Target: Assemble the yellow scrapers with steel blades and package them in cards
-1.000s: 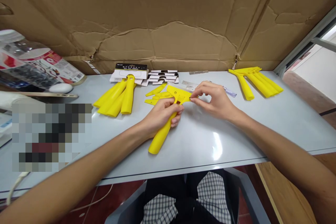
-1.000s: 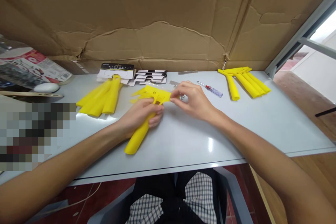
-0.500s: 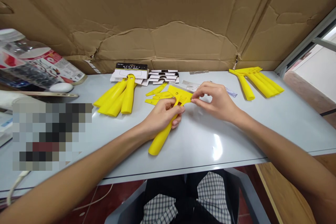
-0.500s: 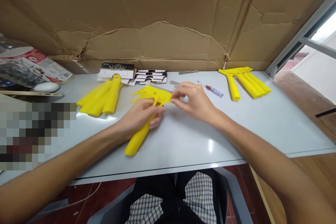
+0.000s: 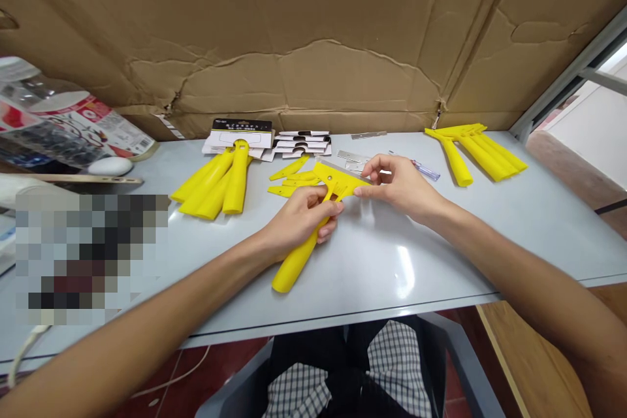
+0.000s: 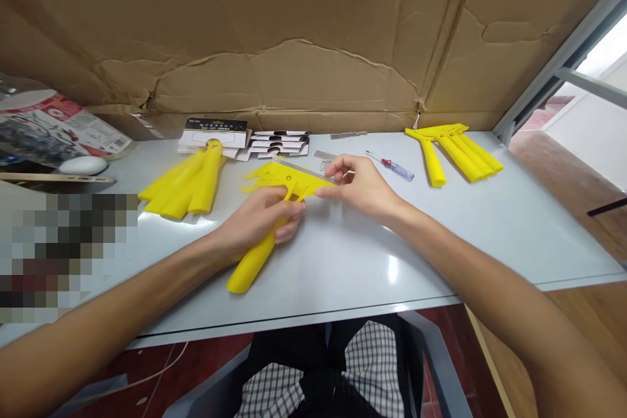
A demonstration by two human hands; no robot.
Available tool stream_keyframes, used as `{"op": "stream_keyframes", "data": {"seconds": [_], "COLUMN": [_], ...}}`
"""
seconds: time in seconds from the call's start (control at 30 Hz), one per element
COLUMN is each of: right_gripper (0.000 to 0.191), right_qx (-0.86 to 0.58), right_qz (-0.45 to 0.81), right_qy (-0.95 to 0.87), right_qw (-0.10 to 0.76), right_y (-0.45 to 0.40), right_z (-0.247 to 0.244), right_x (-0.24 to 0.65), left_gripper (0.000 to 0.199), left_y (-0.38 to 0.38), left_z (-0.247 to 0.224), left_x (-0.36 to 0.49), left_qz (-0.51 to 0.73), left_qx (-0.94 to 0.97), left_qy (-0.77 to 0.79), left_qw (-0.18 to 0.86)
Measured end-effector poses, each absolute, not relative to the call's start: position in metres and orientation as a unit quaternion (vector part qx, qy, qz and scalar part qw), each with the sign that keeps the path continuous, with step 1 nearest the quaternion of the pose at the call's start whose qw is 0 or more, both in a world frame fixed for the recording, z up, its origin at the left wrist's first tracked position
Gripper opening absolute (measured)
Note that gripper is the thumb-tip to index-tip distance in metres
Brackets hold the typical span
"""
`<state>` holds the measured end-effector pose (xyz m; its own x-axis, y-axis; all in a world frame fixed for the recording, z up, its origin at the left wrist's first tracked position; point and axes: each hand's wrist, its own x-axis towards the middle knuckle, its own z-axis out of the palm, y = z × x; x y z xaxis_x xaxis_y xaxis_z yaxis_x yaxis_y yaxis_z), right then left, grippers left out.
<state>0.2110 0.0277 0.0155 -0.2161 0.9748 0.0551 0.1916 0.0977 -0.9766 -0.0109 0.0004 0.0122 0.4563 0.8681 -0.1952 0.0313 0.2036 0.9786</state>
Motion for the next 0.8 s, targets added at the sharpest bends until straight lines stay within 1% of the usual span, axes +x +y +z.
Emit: {"op": "stream_keyframes", "data": {"seconds": [0.13,0.23,0.3,0.37,0.43,0.47,0.5,0.57,0.63,0.73,0.8], "right_gripper": [0.053,0.051,0.04,0.028,0.019,0.018,0.019,0.025,0.031,0.033,0.029], "right_qx": [-0.467,-0.472,-0.499,-0.541,-0.579,-0.597,-0.616,-0.64,-0.651,-0.654,-0.651], "right_qz": [0.496,0.466,0.389,0.234,0.074,0.025,0.005,0.018,0.037,0.039,0.035], "right_qy": [-0.607,-0.626,-0.651,-0.69,-0.733,-0.744,-0.747,-0.751,-0.751,-0.751,-0.754], "right_qw": [0.409,0.411,0.42,0.42,0.348,0.299,0.249,0.161,0.103,0.078,0.076], "right_y": [0.029,0.035,0.042,0.052,0.062,0.066,0.07,0.076,0.079,0.082,0.085], "right_z": [0.016,0.025,0.034,0.041,0.044,0.043,0.042,0.036,0.029,0.021,0.017], "right_x": [0.21,0.219,0.233,0.253,0.275,0.285,0.293,0.305,0.309,0.31,0.309], "left_gripper": [0.03,0.03,0.029,0.028,0.029,0.029,0.029,0.028,0.028,0.028,0.028], "left_y": [0.004,0.007,0.009,0.011,0.012,0.012,0.012,0.012,0.012,0.012,0.012], "left_z": [0.009,0.009,0.009,0.009,0.01,0.01,0.01,0.011,0.011,0.012,0.012], "left_x": [-0.011,-0.012,-0.013,-0.014,-0.014,-0.014,-0.013,-0.013,-0.012,-0.012,-0.012], "left_qz": [0.321,0.34,0.359,0.372,0.378,0.38,0.382,0.385,0.384,0.384,0.384], "left_qx": [0.505,0.476,0.462,0.452,0.446,0.444,0.442,0.439,0.438,0.438,0.439], "left_qy": [0.395,0.381,0.377,0.377,0.378,0.378,0.379,0.383,0.389,0.394,0.395], "left_qw": [0.697,0.716,0.718,0.717,0.718,0.718,0.718,0.716,0.714,0.711,0.71]}}
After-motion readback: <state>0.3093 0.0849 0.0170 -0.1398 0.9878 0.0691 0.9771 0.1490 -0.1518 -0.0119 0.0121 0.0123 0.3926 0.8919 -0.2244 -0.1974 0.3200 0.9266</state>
